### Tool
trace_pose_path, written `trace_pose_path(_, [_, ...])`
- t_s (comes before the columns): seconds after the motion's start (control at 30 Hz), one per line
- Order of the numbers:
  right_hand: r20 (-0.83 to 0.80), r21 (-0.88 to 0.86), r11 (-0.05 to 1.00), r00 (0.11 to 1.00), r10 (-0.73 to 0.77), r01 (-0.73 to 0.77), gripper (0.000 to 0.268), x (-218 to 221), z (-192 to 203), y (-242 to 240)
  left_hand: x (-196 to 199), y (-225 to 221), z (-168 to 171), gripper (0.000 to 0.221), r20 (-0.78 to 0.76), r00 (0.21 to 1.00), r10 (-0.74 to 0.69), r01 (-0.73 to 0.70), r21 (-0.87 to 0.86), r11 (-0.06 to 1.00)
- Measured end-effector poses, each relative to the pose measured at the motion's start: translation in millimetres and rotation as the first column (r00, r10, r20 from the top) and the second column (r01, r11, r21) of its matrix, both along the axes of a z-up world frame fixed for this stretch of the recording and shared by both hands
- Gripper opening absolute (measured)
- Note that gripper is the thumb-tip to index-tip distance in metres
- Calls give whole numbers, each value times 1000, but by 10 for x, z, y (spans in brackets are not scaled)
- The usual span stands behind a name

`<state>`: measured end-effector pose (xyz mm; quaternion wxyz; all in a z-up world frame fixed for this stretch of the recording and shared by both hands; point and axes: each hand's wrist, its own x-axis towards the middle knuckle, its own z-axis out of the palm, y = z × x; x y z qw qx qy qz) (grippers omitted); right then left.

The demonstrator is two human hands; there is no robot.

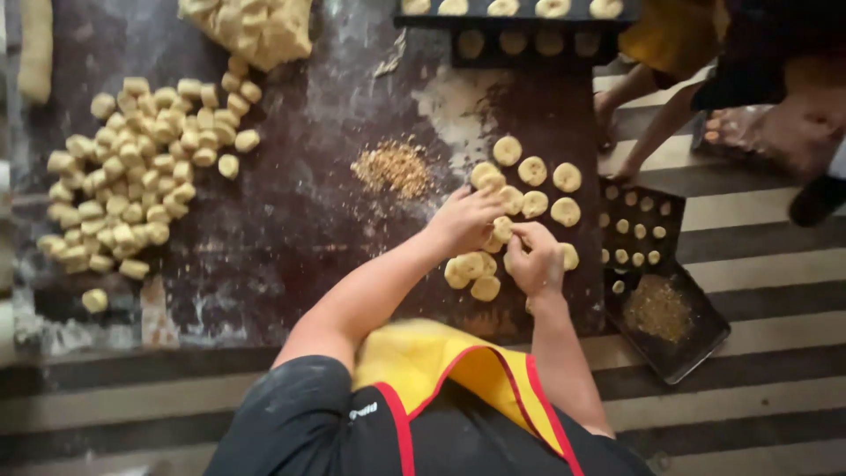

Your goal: The recorder is shaping small pieces of dough into rounds and topping them with nuts as part of a group bakery task.

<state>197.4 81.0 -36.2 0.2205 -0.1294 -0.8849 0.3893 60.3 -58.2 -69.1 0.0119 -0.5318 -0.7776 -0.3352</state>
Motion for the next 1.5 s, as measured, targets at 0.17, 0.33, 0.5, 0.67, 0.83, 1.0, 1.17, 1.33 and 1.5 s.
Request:
trace_pose_path(0.17, [95, 44, 986, 983, 155, -160, 15, 152, -346, -356, 369, -1254, -120, 33, 65, 985, 158, -156, -25, 987])
trace_pose_path(0.33, [105, 42, 934, 931, 349, -355, 11, -158, -107, -905, 421, -2407, -306, 55, -53, 775, 630, -627, -193, 755])
trace_pose_path(0.5, [166, 87, 921, 917, 363, -380, 18, -864, -217, -1147, 232, -2901, -472, 98, -121, 393, 912, -819, -497, 287])
trace_pose_path(0.67, [106, 260, 898, 935, 338, -354, 18, -1892, -416, -1246, 177, -2976, -537, 98, -63, 425, 903, -783, -526, 332])
trace_pose_path(0.83, [218, 337, 875, 933, 285, -346, 14, -2495, -378, -1470, 165, -3001, -551, 96, -12, 430, 903, -791, -486, 371])
trace_pose_path(1.0, [575, 381, 857, 815, 74, -346, 17, -2707, -510, -1568, 158, -3015, -507, 96, 10, 433, 901, -773, -510, 378])
trace_pose_path(1.17, [654, 368, 866, 757, 18, -338, 21, -2748, -470, -1595, 174, -3034, -494, 96, 37, 441, 897, -763, -510, 397])
trace_pose_path(1.33, [697, 249, 929, 717, 24, -273, 20, -2795, -378, -1559, 142, -3043, -442, 96, 47, 445, 894, -752, -523, 401])
trace_pose_path(1.5, [642, 41, 992, 764, 63, -117, 12, -2861, -368, -1375, 142, -3041, -403, 95, 42, 449, 893, -733, -554, 395])
